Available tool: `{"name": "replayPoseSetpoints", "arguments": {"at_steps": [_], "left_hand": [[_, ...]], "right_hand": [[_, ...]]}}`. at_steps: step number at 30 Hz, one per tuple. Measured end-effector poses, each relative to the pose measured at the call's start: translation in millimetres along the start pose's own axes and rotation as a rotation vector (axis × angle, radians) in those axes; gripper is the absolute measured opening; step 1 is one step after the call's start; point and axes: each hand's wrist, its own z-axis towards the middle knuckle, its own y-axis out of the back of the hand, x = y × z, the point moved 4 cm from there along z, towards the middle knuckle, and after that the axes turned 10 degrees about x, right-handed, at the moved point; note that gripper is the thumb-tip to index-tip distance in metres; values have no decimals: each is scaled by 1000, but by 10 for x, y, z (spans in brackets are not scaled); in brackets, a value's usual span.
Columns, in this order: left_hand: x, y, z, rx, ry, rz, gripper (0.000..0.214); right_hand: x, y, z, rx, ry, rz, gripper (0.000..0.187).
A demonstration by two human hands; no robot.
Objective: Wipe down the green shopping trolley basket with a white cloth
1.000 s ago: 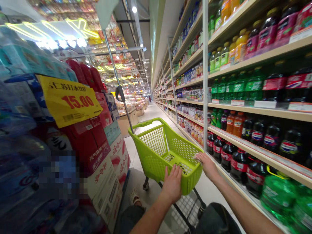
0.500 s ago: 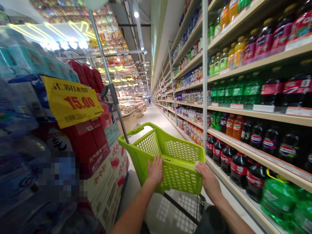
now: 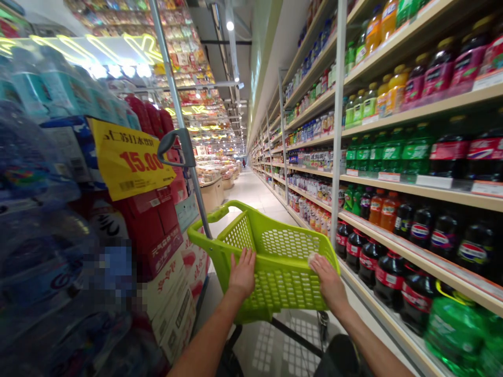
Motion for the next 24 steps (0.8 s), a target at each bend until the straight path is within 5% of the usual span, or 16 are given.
{"name": "replayPoseSetpoints", "arguments": {"at_steps": [3,8,10,14,17,24], "left_hand": [[-36,-58,-52,-26,-6,-8,75],[-96,-30,-147,-37,-71,-11,75],[2,35,-185,-65,-67,-4,72],[298,134,-253,-135,64,19,69],[304,133,-294,-144,50,-4,67],[203,270,-477,-155,-56,-74,63]], "right_hand": [[-51,38,-49,-34,-65,-4,48],[835,-317,295,-17,88,168,51],[1001,-390,355,-13,148,195,54],[583,-250,178,-28,86,117,57],[359,-165,124,-40,-3,68,57],[1335,-499,501,12,219,228,58]]}}
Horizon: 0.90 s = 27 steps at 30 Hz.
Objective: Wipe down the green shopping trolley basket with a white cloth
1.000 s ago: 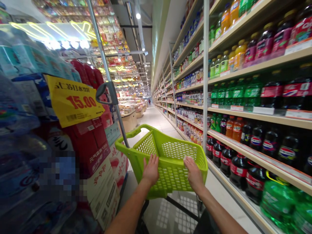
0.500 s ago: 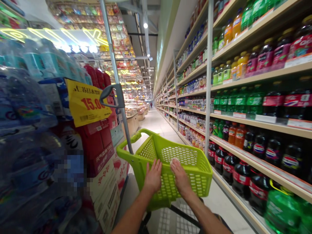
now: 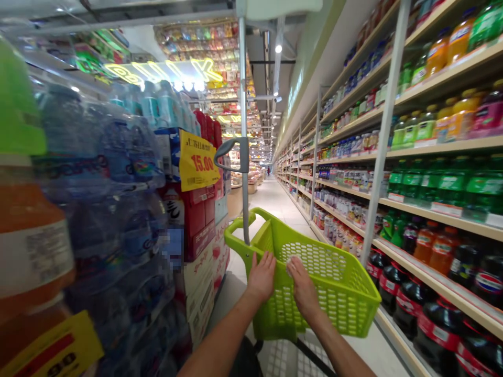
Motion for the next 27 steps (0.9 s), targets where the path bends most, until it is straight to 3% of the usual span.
{"name": "replayPoseSetpoints", "arguments": {"at_steps": [2,5,8,11,14,16,18,24,27], "left_hand": [[177,142,-83,-96,59,-1,61],[556,350,-187,-249,286,3,61],[809,414,-164,-184,387,15,66],[875,376,-92,-59,346,48,70],[882,333,-96,-26,320,77,71],[879,309,-134,-24,296,100,71],[880,293,-182,-36,286,113,72],[837,291,-244,-52,289,88,74],[808,298,-240,-53,290,92,73]], "right_hand": [[-64,36,-35,13,11,-1,57],[-442,220,-213,17,-106,-47,57],[-570,250,-199,32,-246,-25,53],[-120,-27,183,80,-223,125,47],[566,-368,653,104,-84,247,44],[856,-484,813,112,-8,236,39],[889,-483,793,118,34,215,37],[348,-217,455,74,-88,145,40],[616,-294,640,57,-83,140,38]]}}
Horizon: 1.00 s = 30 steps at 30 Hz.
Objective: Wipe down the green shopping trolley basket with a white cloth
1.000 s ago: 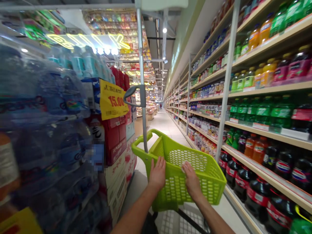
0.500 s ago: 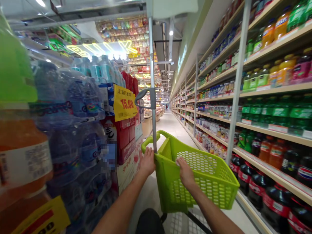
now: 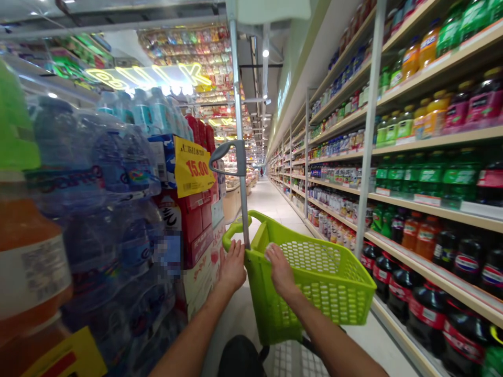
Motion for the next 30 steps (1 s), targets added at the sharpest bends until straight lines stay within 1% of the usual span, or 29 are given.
{"name": "replayPoseSetpoints", "arguments": {"at_steps": [2,3,4,5,6,8,9,10,11,12,13,16,18,19,20,22,24,25,26,28,30], "left_hand": [[-9,-3,-1,-4,-10,16,73],[-10,-5,-1,-11,-15,23,73],[-7,-7,-1,-18,-17,29,73],[-4,-9,0,-24,-15,33,73],[-2,-11,3,-30,-10,34,73],[-8,-16,15,-33,4,31,73],[-19,-18,24,-32,13,28,73],[-33,-20,35,-33,25,24,73],[-47,-22,47,-36,43,17,72],[-59,-27,59,-39,65,9,71],[-67,-35,70,-44,86,3,69],[-70,-68,85,-74,85,8,67],[-49,-88,76,-100,45,24,68],[-37,-92,66,-113,29,30,69],[-27,-92,52,-127,24,33,69],[-39,-70,16,-169,42,34,69],[-135,-31,-21,-218,34,38,68],[-221,-16,-33,-229,-5,44,67],[-327,-7,-40,-226,-65,54,67],[-547,-23,-36,-161,-195,72,67],[-699,-72,-14,-58,-246,82,65]], "right_hand": [[278,-128,155,8,72,-7,36],[362,-166,201,15,103,-12,36],[380,-173,208,22,125,-20,35],[325,-146,173,30,132,-33,35],[201,-84,99,35,124,-51,35],[-170,105,-122,35,75,-109,37],[-370,210,-236,19,21,-139,37],[-531,298,-332,-1,-24,-161,38],[-633,351,-397,-19,-58,-177,39],[-662,361,-425,-31,-71,-187,39],[-619,327,-416,-35,-60,-192,40],[-256,97,-261,-18,54,-190,40],[-91,21,-199,-14,117,-194,40],[-95,40,-215,-14,128,-204,41],[-161,97,-267,-14,125,-222,42],[-431,296,-445,-15,74,-277,45],[-733,526,-629,-36,-24,-330,47],[-835,611,-688,-44,-69,-347,47],[-882,658,-714,-44,-97,-354,47],[-818,627,-674,-10,-75,-337,44],[-660,515,-586,32,8,-298,41]]}}
